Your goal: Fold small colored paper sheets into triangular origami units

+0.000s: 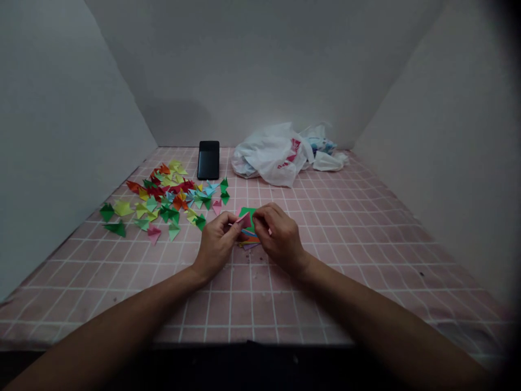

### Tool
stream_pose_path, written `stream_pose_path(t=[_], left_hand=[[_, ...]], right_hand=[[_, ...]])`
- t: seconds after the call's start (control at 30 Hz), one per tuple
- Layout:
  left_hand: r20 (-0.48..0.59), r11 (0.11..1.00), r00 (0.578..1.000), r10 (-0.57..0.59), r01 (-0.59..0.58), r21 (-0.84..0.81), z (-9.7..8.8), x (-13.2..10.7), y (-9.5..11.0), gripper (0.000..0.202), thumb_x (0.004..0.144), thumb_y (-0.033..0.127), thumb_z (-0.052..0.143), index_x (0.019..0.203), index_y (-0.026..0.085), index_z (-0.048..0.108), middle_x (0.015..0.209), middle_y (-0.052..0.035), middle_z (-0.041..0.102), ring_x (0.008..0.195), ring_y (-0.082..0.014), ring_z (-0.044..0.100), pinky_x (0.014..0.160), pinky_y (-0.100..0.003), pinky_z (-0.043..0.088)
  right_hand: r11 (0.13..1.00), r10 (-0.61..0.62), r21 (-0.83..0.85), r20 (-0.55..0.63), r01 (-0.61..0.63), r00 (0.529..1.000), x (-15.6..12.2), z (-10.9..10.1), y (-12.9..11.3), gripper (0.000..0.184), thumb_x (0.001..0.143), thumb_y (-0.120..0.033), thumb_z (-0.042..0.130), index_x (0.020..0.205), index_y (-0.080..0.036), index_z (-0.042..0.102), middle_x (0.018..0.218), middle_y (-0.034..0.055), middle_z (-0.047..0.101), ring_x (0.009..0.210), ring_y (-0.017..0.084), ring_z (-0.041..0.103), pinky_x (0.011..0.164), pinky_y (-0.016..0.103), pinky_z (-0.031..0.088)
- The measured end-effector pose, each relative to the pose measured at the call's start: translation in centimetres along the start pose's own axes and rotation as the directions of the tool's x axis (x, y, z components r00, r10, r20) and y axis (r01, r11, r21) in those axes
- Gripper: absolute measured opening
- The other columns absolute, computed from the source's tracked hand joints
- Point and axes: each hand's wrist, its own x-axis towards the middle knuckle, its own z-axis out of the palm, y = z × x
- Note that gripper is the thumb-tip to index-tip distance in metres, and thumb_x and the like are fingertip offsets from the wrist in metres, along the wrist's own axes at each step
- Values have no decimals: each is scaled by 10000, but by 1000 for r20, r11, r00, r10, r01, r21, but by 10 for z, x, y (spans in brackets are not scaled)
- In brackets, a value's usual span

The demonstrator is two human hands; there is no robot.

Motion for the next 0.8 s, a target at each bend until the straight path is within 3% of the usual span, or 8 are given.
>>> stream_pose_path(t=[0.13,0.43,0.63,0.8], left_hand=[[18,1000,1000,8,-8,27,0,-1,1,283,838,434,737,813,167,644,695,3,675,630,-154,730,590,-221,574],[8,975,995,98,-98,200,0,-2,4,115,849,267,644,773,181,639,658,3,677,591,-151,715,558,-210,543],[30,893,975,221,-214,395,-2,-1,-1,87,865,211,613,786,193,645,706,-5,683,627,-151,703,579,-218,506],[66,818,955,290,-283,501,-3,-1,-3,106,885,189,593,794,196,647,719,-24,692,658,-163,671,602,-241,484]], right_hand=[[998,59,28,19,-59,998,0,0,5,138,984,-140,500,930,-210,605,855,63,665,802,206,622,731,343,511],[998,12,-66,141,-2,990,-1,-1,8,226,1001,-139,436,886,-190,624,815,80,637,773,210,612,701,323,496],[972,-52,-212,205,96,977,0,-5,6,255,994,-137,430,861,-170,645,811,86,651,703,187,575,626,308,418],[937,-103,-311,194,161,976,2,-7,2,253,973,-132,459,784,-187,619,753,61,627,631,170,502,583,320,340]])
